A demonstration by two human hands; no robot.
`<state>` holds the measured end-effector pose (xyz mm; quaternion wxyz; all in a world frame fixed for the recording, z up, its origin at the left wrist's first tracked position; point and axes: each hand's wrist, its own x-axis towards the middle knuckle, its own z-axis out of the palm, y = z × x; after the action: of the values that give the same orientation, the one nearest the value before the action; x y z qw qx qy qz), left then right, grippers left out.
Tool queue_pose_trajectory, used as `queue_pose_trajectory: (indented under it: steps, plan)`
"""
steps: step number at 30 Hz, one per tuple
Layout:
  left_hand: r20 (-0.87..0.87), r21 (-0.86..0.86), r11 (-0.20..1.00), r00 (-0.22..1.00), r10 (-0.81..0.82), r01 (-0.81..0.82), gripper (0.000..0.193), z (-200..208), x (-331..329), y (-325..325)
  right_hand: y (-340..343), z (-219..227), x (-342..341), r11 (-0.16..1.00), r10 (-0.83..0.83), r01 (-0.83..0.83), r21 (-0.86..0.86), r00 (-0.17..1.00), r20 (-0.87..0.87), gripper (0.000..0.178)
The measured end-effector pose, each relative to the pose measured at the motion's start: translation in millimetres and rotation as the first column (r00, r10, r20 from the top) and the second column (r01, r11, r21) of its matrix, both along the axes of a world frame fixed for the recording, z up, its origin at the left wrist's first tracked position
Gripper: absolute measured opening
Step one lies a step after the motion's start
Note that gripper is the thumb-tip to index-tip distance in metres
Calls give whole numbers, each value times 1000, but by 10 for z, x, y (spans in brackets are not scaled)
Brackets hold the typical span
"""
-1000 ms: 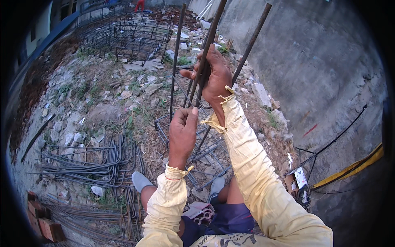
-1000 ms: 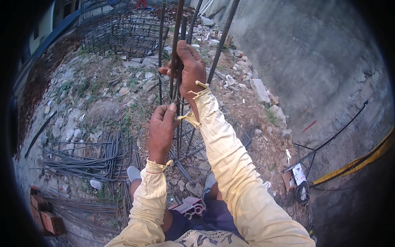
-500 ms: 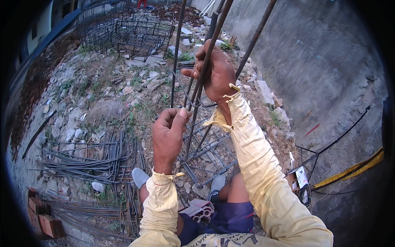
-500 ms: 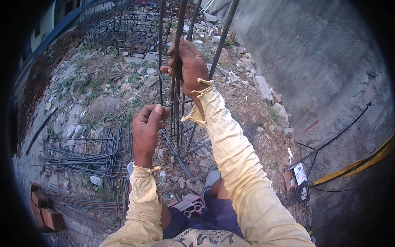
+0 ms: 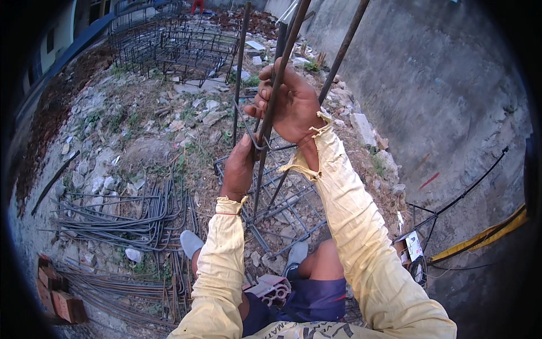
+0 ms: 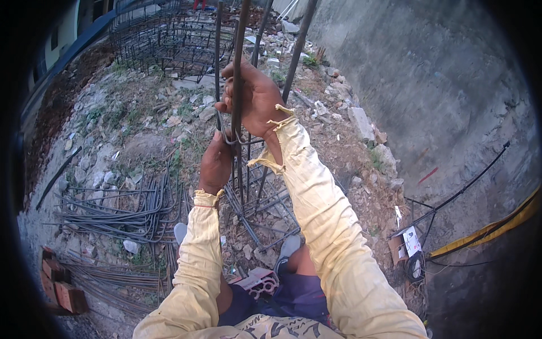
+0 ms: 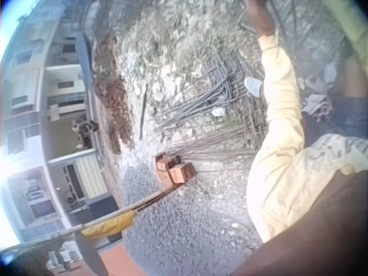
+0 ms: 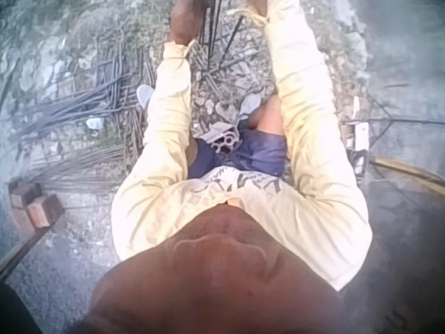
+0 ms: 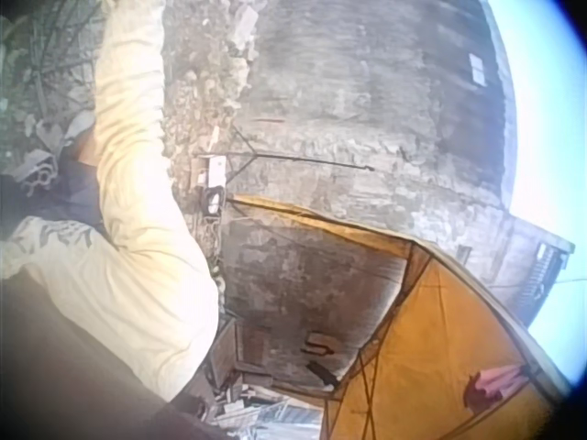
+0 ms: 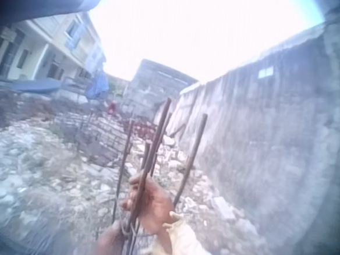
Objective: The person sits on the ground and uses pliers to tie wire around intersecting rebar rods, securing them into a cage-like structure. The person repeatedly wraps and twists wire to fasten the joints of the rebar framework.
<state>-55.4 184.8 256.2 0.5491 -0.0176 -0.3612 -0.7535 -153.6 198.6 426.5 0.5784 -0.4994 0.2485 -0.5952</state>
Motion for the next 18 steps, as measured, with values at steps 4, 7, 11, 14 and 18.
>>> queue_pose_trajectory:
  steps: [4,7,11,14,18]
  plan:
    - [102,-36,999,995,-11,14,35,49,67,-70,-43,-2,4,999,20,-20,33,1000,22,37]
    - [114,-41,996,991,-73,78,33,76,127,-116,-123,-43,16,997,80,-81,20,997,19,38]
    - [162,-34,991,979,-120,127,31,156,113,-87,-192,-110,-177,954,300,-298,-39,950,85,43]
    - [202,-105,985,973,-115,139,34,68,153,-157,-126,-91,-138,956,294,-290,-51,953,79,43]
    - [254,-107,986,963,-94,125,41,28,166,-139,249,36,38,990,-138,133,-40,972,-191,45]
